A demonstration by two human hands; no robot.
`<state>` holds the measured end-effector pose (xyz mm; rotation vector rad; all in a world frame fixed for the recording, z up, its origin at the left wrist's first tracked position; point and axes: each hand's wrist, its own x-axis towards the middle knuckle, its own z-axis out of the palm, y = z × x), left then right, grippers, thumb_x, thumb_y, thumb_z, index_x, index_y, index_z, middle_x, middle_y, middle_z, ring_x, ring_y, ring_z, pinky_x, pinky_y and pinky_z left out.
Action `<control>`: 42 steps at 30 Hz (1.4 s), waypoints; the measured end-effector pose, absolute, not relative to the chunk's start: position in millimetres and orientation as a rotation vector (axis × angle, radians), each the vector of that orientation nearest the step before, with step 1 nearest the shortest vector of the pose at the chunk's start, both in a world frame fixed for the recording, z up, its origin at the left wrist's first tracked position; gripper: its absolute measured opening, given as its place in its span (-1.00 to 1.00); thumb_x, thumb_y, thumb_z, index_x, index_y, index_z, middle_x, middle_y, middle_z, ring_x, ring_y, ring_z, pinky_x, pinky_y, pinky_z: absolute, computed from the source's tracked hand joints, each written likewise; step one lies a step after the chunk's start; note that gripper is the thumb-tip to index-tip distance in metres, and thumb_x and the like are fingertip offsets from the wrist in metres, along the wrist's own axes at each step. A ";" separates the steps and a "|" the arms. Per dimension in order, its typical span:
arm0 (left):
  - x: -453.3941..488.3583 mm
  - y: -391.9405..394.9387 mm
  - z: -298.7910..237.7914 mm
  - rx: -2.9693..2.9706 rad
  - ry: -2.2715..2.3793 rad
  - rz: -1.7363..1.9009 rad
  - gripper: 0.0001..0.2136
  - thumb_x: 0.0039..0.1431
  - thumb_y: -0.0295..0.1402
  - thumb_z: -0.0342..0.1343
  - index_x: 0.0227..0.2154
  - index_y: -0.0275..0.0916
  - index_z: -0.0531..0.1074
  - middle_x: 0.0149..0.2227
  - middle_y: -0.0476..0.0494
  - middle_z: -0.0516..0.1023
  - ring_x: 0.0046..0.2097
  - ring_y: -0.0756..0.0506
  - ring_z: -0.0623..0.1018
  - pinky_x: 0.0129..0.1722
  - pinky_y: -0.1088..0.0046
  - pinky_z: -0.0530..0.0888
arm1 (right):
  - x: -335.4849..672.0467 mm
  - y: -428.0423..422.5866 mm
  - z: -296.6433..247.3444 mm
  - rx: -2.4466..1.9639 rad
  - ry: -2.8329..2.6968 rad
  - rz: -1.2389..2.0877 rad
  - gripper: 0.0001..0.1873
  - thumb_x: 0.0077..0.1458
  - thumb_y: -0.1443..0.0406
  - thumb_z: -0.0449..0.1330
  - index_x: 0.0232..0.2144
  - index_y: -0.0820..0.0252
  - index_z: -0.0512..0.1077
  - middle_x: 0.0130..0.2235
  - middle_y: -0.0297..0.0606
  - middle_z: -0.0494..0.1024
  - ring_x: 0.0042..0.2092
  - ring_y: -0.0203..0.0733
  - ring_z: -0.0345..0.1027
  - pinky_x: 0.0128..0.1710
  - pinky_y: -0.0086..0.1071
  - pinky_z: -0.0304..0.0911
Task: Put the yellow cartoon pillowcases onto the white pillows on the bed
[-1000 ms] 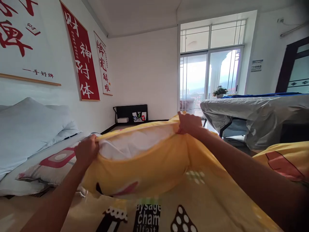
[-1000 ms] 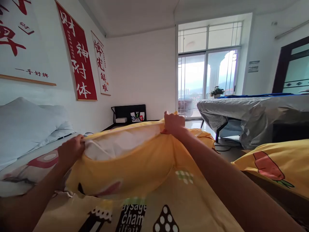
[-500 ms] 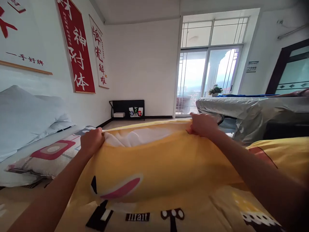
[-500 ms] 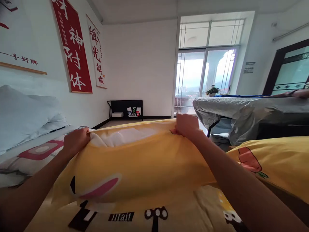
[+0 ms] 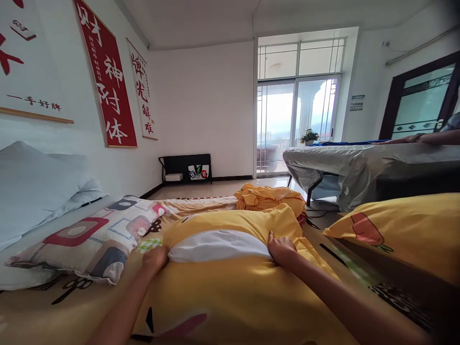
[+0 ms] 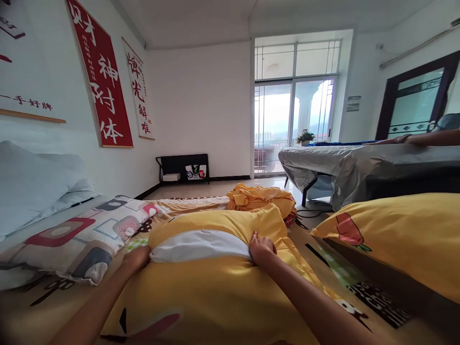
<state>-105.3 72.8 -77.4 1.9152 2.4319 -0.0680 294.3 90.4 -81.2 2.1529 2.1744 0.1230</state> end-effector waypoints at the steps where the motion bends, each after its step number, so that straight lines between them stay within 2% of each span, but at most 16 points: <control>1: -106.2 71.4 -75.3 1.887 2.439 -0.095 -0.73 0.26 -0.22 0.05 -0.16 -0.34 0.45 -0.10 -0.20 0.53 -0.08 -0.12 0.53 -0.05 0.18 0.46 | 296.0 89.9 -83.1 2.158 2.186 0.128 -0.20 -0.07 0.39 0.20 0.22 0.61 0.12 -0.14 0.40 0.52 -0.14 0.31 0.48 -0.42 0.02 0.39; 13: -98.9 46.8 -69.7 1.846 2.457 -0.027 -0.71 0.31 -0.26 -0.03 -0.05 -0.35 0.42 0.02 -0.27 0.49 0.00 -0.15 0.51 -0.01 0.16 0.44 | 305.0 68.4 -91.5 2.117 2.297 0.219 -0.18 -0.16 0.45 0.23 0.19 0.68 0.16 -0.19 0.41 0.53 -0.19 0.27 0.50 -0.37 0.00 0.40; 19: -99.4 44.2 -69.3 1.839 2.456 -0.010 -0.71 0.31 -0.27 -0.03 -0.06 -0.34 0.42 0.01 -0.27 0.49 0.00 -0.15 0.52 -0.01 0.17 0.45 | 303.9 63.6 -94.4 2.136 2.332 0.278 -0.30 -0.02 0.37 0.13 0.19 0.56 0.21 -0.17 0.39 0.53 -0.21 0.25 0.50 -0.40 0.01 0.39; 25: -100.3 44.8 -73.9 1.866 2.456 -0.002 -0.72 0.31 -0.27 -0.02 -0.07 -0.33 0.43 0.01 -0.26 0.50 0.00 -0.14 0.52 -0.02 0.17 0.45 | 305.8 60.9 -97.8 2.148 2.361 0.272 -0.25 -0.05 0.33 0.18 0.19 0.60 0.20 -0.21 0.39 0.54 -0.19 0.28 0.49 -0.37 0.04 0.39; 31: -101.4 45.6 -76.6 1.872 2.448 0.001 -0.71 0.32 -0.27 -0.05 -0.07 -0.34 0.43 -0.01 -0.26 0.51 -0.02 -0.14 0.52 -0.04 0.19 0.45 | 303.2 56.9 -96.3 2.179 2.361 0.257 -0.32 0.05 0.26 0.10 0.19 0.54 0.22 -0.28 0.31 0.56 -0.25 0.23 0.50 -0.41 0.05 0.38; 36: -101.0 41.0 -76.6 1.882 2.447 0.027 -0.73 0.32 -0.39 -0.12 -0.09 -0.35 0.43 0.00 -0.29 0.51 -0.01 -0.16 0.53 -0.07 0.21 0.45 | 300.1 53.2 -90.8 2.190 2.366 0.243 -0.31 0.04 0.20 0.13 0.17 0.52 0.25 -0.32 0.28 0.57 -0.30 0.22 0.49 -0.44 0.04 0.37; 42: -100.9 35.4 -76.9 1.932 2.436 0.056 -0.65 0.21 -0.52 -0.22 -0.13 -0.31 0.45 0.01 -0.38 0.50 0.04 -0.28 0.51 -0.13 0.22 0.42 | 296.2 47.6 -88.9 2.207 2.372 0.247 -0.28 0.03 0.16 0.13 0.17 0.52 0.25 -0.35 0.27 0.57 -0.36 0.22 0.48 -0.49 0.05 0.36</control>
